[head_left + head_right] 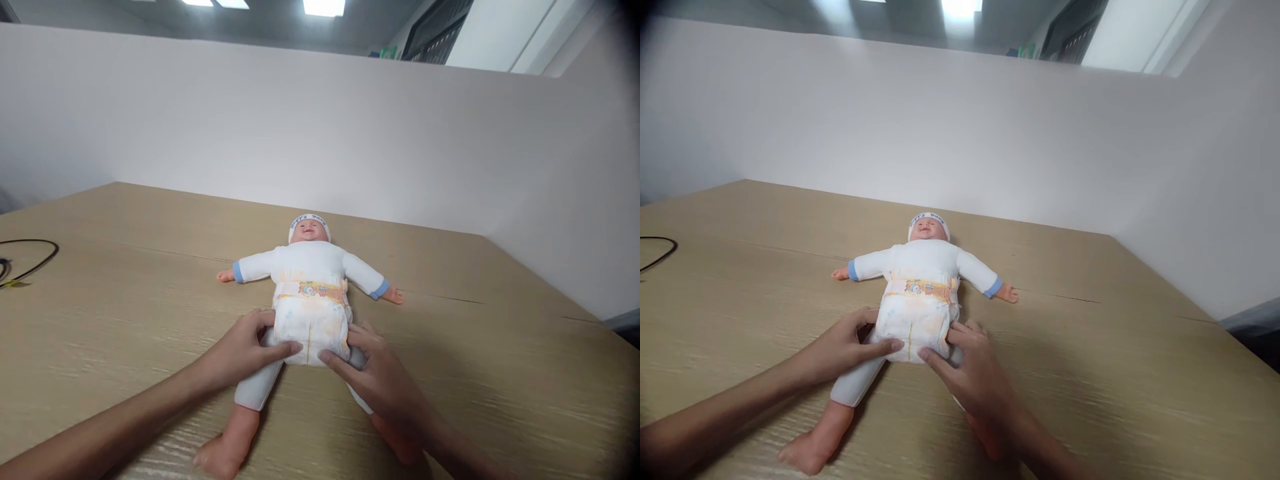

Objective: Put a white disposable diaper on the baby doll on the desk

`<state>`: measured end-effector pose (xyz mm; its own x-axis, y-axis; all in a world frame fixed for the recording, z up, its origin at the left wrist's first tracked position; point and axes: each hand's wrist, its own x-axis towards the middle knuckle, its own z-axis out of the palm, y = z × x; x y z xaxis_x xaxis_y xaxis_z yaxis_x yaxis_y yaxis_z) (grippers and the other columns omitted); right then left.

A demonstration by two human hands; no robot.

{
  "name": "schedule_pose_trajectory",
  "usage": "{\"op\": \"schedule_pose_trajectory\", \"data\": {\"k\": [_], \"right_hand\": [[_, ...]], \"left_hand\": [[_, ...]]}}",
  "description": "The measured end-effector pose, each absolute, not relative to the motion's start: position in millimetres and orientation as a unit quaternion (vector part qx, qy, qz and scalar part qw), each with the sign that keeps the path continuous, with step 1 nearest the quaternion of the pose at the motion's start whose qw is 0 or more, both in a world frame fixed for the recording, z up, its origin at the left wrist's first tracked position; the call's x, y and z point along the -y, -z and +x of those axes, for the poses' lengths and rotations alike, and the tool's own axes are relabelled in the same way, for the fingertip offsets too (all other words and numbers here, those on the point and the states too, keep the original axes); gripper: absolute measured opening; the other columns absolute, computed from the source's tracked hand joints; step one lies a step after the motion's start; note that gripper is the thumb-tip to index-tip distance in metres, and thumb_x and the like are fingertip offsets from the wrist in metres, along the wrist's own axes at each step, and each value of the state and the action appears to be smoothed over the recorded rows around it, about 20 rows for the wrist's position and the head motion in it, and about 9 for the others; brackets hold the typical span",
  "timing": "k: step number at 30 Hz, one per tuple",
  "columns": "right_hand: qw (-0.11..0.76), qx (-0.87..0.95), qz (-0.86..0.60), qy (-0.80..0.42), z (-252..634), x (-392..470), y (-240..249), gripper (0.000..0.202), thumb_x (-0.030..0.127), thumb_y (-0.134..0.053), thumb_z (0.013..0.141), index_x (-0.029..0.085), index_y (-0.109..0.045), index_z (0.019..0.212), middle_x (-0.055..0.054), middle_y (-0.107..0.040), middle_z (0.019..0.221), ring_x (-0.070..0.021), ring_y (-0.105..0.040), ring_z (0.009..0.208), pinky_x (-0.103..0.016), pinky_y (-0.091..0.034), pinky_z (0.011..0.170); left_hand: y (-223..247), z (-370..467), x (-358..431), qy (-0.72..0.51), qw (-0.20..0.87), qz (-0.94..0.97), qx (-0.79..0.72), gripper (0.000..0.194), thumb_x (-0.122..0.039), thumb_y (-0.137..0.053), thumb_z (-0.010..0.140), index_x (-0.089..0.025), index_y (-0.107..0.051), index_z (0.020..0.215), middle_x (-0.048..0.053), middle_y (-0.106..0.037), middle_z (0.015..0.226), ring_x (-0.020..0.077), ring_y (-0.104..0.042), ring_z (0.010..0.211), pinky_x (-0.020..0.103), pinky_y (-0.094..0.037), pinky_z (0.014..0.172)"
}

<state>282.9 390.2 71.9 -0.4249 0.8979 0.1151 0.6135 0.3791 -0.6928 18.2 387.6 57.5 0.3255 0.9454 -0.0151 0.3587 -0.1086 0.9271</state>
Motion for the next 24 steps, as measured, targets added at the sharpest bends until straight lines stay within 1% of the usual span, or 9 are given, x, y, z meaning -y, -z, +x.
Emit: {"op": "schedule_pose_trajectory", "data": {"k": [2, 4, 6, 9, 13, 15, 17, 21, 24], "right_hand": [[0.229, 0.802, -0.485, -0.264, 283, -389, -69, 0.022, 0.049, -0.082, 0.091, 0.029, -0.083, 0.100, -0.005, -0.079, 0.110, -0.0338, -0.062, 0.108, -0.048, -0.046, 0.097], [0.215, 0.809, -0.491, -0.240, 282, -389, -65, 0.025, 0.049, -0.089, 0.085, 0.029, -0.083, 0.100, -0.005, -0.078, 0.110, -0.0344, -0.061, 0.107, -0.049, -0.045, 0.098], [0.210, 0.811, -0.493, -0.233, 281, -391, -61, 0.020, 0.046, -0.089, 0.086, 0.030, -0.084, 0.098, -0.004, -0.079, 0.112, -0.0339, -0.061, 0.107, -0.049, -0.043, 0.098], [0.206, 0.808, -0.492, -0.250, 281, -394, -59, 0.012, 0.041, -0.088, 0.088, 0.031, -0.085, 0.093, -0.003, -0.080, 0.110, -0.0327, -0.060, 0.106, -0.049, -0.042, 0.099], [0.215, 0.790, -0.486, -0.304, 285, -396, -66, 0.014, 0.042, -0.090, 0.085, 0.032, -0.087, 0.094, -0.003, -0.080, 0.111, -0.0328, -0.059, 0.107, -0.049, -0.043, 0.101], [0.229, 0.776, -0.479, -0.340, 288, -395, -71, 0.018, 0.042, -0.089, 0.086, 0.034, -0.087, 0.102, -0.003, -0.079, 0.116, -0.0337, -0.058, 0.111, -0.050, -0.044, 0.103], [0.245, 0.758, -0.473, -0.376, 291, -393, -76, 0.023, 0.042, -0.087, 0.087, 0.035, -0.086, 0.109, -0.003, -0.078, 0.119, -0.0349, -0.059, 0.115, -0.051, -0.044, 0.106], [0.274, 0.733, -0.482, -0.394, 294, -387, -78, 0.024, 0.048, -0.081, 0.091, 0.034, -0.085, 0.111, -0.005, -0.075, 0.120, -0.0355, -0.059, 0.121, -0.052, -0.044, 0.111], [0.302, 0.725, -0.496, -0.371, 293, -384, -74, 0.024, 0.050, -0.077, 0.093, 0.031, -0.084, 0.106, -0.008, -0.067, 0.123, -0.0339, -0.058, 0.123, -0.050, -0.045, 0.112]], "left_hand": [[-54, 23, -383, -0.302, 0.374, 0.690, -0.542, 0.042, -0.047, -0.089, 0.078, -0.024, -0.080, 0.113, 0.006, -0.080, 0.115, 0.0351, -0.066, 0.112, 0.048, -0.047, 0.101], [-51, 28, -379, -0.277, 0.308, 0.706, -0.575, 0.054, -0.040, -0.094, 0.068, -0.023, -0.077, 0.117, 0.007, -0.078, 0.113, 0.0376, -0.063, 0.112, 0.051, -0.043, 0.102], [-49, 32, -378, -0.262, 0.274, 0.718, -0.584, 0.051, -0.032, -0.091, 0.067, -0.023, -0.077, 0.115, 0.006, -0.078, 0.111, 0.0373, -0.062, 0.110, 0.053, -0.040, 0.103], [-49, 30, -381, -0.252, 0.271, 0.732, -0.572, 0.035, -0.025, -0.084, 0.070, -0.025, -0.079, 0.105, 0.004, -0.079, 0.111, 0.0347, -0.062, 0.108, 0.052, -0.038, 0.104], [-55, 21, -391, -0.259, 0.351, 0.727, -0.530, 0.027, -0.024, -0.082, 0.071, -0.022, -0.081, 0.098, 0.003, -0.080, 0.106, 0.0305, -0.065, 0.104, 0.042, -0.046, 0.097], [-57, 15, -395, -0.270, 0.413, 0.714, -0.496, 0.023, -0.024, -0.083, 0.072, -0.020, -0.080, 0.095, 0.003, -0.079, 0.102, 0.0279, -0.067, 0.099, 0.037, -0.050, 0.090], [-58, 11, -397, -0.290, 0.477, 0.694, -0.454, 0.022, -0.024, -0.083, 0.074, -0.019, -0.079, 0.094, 0.002, -0.079, 0.103, 0.0265, -0.069, 0.098, 0.034, -0.053, 0.088], [-59, 4, -398, -0.317, 0.591, 0.638, -0.378, 0.028, -0.029, -0.087, 0.080, -0.020, -0.081, 0.106, 0.005, -0.081, 0.116, 0.0290, -0.071, 0.111, 0.039, -0.054, 0.102], [-60, 2, -397, -0.322, 0.633, 0.610, -0.350, 0.036, -0.036, -0.088, 0.085, -0.023, -0.081, 0.118, 0.006, -0.080, 0.125, 0.0311, -0.070, 0.124, 0.044, -0.051, 0.111]]}}
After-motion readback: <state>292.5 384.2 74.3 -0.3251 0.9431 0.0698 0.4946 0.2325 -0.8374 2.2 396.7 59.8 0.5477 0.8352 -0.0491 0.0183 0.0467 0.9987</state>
